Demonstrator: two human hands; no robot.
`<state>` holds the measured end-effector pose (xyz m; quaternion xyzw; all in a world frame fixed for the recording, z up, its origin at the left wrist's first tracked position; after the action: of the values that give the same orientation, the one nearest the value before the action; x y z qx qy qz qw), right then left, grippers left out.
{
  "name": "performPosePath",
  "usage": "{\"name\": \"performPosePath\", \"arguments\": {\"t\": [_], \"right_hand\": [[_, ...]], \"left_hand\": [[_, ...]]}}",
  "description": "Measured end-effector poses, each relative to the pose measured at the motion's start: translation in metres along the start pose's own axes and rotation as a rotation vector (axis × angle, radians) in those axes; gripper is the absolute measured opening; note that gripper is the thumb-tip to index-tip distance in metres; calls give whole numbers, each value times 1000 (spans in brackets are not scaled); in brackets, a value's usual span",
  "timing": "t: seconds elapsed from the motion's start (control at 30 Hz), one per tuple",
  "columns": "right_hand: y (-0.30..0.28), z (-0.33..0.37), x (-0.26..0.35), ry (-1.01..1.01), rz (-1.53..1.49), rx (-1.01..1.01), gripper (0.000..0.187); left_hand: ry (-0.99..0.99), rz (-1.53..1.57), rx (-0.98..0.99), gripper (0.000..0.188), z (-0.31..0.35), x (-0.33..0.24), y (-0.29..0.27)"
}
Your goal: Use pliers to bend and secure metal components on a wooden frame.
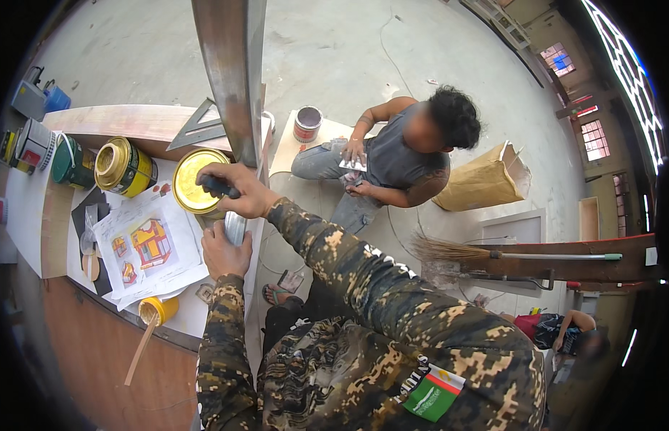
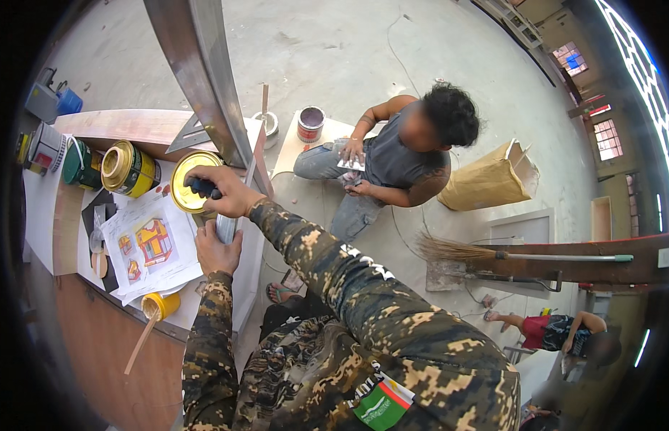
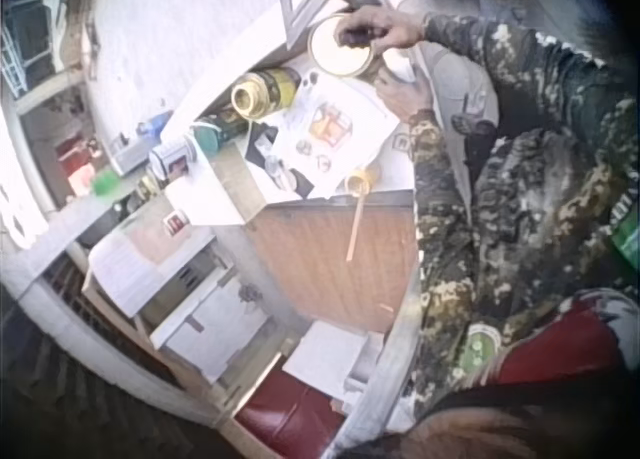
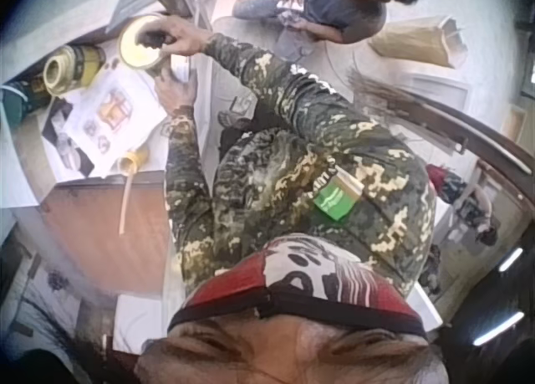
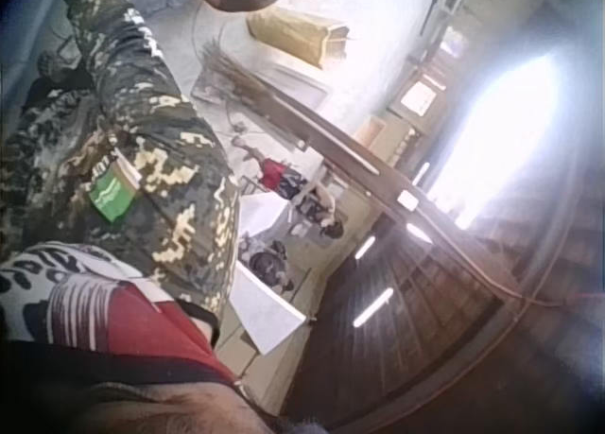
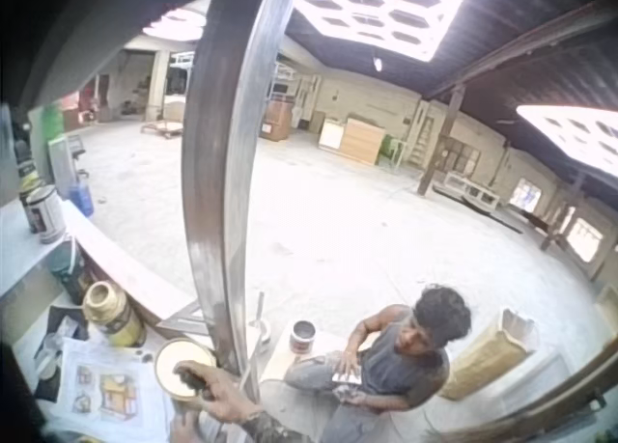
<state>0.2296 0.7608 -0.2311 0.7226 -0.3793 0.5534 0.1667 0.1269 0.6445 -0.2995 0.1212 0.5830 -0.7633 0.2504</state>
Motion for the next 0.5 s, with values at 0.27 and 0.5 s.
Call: {"name": "performPosePath", "arguments": {"t": [0.27, 0.5], "right_hand": [[6, 5, -5, 86, -398, -125, 59], [14, -23, 10, 12, -2, 219, 49]], "left_hand": [[-37, 1, 6, 57, 0, 9, 5], [-45, 13, 32, 60, 2, 5, 1]]}}
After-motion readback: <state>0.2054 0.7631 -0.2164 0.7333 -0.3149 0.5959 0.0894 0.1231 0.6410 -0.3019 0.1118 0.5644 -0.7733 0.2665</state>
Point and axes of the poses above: each hand's wrist, its own z-axis away from the middle knuckle, its own y-axis out of the palm, x = y × z, the point moved 8 cm from there along -z, towards the middle knuckle, and after that the axes turned 14 degrees about x, right-handed, at the moved point
